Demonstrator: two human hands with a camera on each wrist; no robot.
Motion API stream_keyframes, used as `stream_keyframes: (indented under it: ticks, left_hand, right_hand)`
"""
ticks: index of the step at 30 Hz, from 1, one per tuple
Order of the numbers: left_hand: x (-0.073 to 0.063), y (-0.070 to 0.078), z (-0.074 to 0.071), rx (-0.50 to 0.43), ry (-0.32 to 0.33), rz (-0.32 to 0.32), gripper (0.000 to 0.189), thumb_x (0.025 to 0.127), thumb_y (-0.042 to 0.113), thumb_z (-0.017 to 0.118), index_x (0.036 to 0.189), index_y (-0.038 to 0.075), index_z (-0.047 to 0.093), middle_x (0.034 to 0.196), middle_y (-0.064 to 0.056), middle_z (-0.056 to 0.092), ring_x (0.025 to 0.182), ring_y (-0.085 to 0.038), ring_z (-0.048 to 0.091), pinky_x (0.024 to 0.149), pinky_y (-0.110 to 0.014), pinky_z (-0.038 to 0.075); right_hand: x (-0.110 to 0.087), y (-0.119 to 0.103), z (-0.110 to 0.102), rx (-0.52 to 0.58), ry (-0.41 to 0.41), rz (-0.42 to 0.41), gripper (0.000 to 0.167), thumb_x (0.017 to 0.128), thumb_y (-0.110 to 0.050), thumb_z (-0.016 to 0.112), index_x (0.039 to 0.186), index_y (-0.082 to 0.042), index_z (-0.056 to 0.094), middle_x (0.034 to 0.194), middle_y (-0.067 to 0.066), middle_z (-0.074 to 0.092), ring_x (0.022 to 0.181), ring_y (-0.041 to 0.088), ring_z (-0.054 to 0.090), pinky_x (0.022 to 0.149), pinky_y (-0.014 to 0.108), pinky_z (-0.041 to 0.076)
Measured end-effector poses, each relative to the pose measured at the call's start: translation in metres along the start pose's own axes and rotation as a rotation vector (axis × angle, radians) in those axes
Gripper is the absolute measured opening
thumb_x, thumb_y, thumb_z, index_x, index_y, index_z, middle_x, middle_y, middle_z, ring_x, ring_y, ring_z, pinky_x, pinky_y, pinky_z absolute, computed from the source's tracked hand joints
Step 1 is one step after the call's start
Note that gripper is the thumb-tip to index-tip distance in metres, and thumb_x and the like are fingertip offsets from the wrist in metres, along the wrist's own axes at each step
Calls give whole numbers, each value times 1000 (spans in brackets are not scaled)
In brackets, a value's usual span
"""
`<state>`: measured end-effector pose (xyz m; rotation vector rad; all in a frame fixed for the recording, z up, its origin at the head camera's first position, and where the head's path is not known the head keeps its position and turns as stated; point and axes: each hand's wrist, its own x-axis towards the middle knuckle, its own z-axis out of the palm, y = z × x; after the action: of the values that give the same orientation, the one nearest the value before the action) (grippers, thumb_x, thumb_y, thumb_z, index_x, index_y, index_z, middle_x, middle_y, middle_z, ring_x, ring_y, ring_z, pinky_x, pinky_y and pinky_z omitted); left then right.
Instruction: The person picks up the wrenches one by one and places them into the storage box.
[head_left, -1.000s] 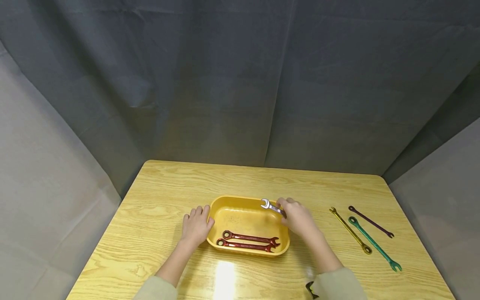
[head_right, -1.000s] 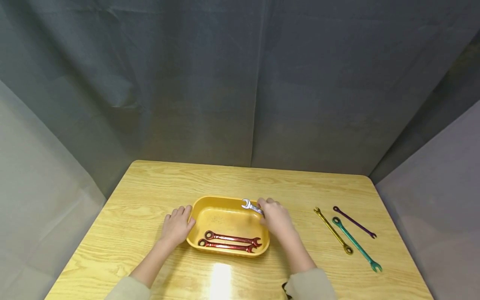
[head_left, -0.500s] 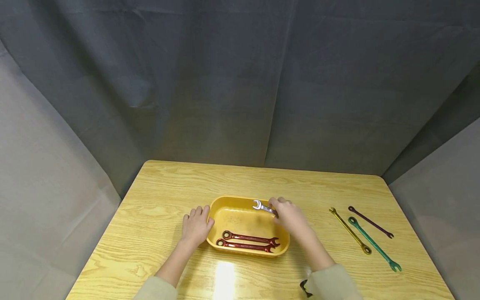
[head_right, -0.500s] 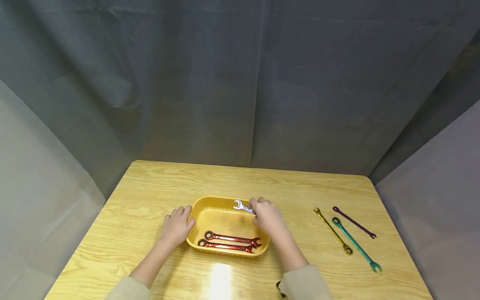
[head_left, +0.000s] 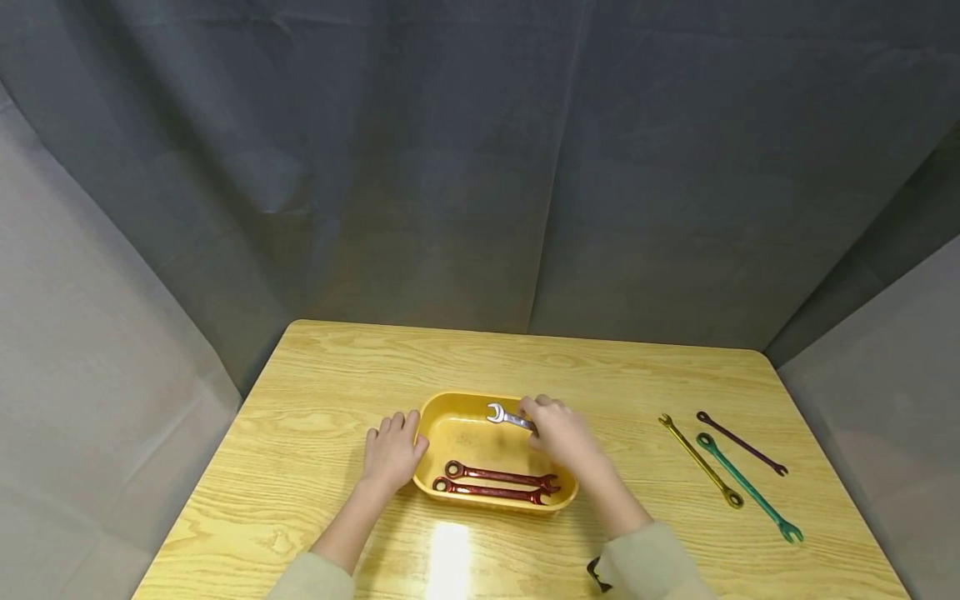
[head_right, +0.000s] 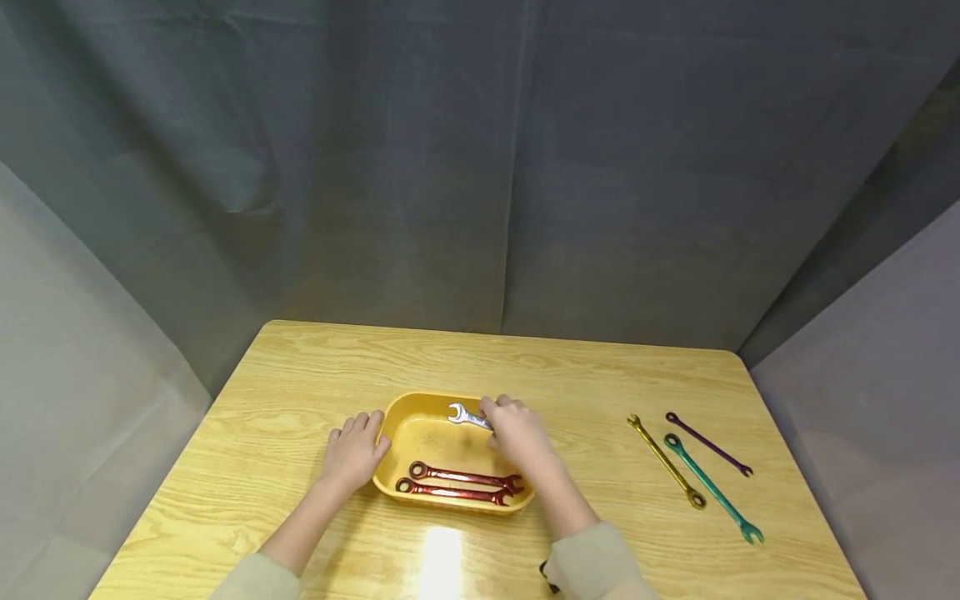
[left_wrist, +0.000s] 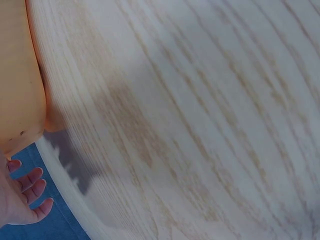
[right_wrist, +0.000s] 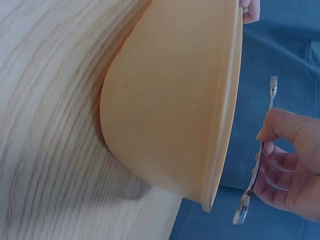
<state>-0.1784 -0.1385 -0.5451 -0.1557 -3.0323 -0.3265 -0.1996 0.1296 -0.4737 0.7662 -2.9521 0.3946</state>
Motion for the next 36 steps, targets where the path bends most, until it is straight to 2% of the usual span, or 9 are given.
stream_keyframes:
  ticks: [9, 23, 36]
  left_hand:
    - [-1, 1, 0, -6, 1, 0, 31, 90, 29, 45, 116, 12, 46, 96, -8, 51, 82, -24, 46, 69, -41, 37]
    - [0, 0, 1, -5, 9, 7, 31, 90, 29, 46, 115, 11, 46, 95, -8, 51, 82, -25, 46, 68, -40, 37]
    - [1, -1, 3, 4, 23, 12, 30, 90, 30, 45, 113, 12, 46, 94, -8, 51, 80, -24, 46, 66, -39, 37]
  right_hand:
    - [4, -9, 9, 4, -4, -20, 30, 69, -4, 74, 95, -13, 62, 78, 0, 56, 65, 14, 51, 55, 27, 42]
    - [5, -12, 26, 14, -35, -42, 28, 70, -4, 71, 95, -12, 60, 80, 1, 56, 64, 14, 49, 50, 25, 39]
    - [6, -11, 45, 7, -45, -64, 31, 66, -2, 70, 93, -13, 59, 77, 0, 53, 61, 15, 45, 50, 26, 39]
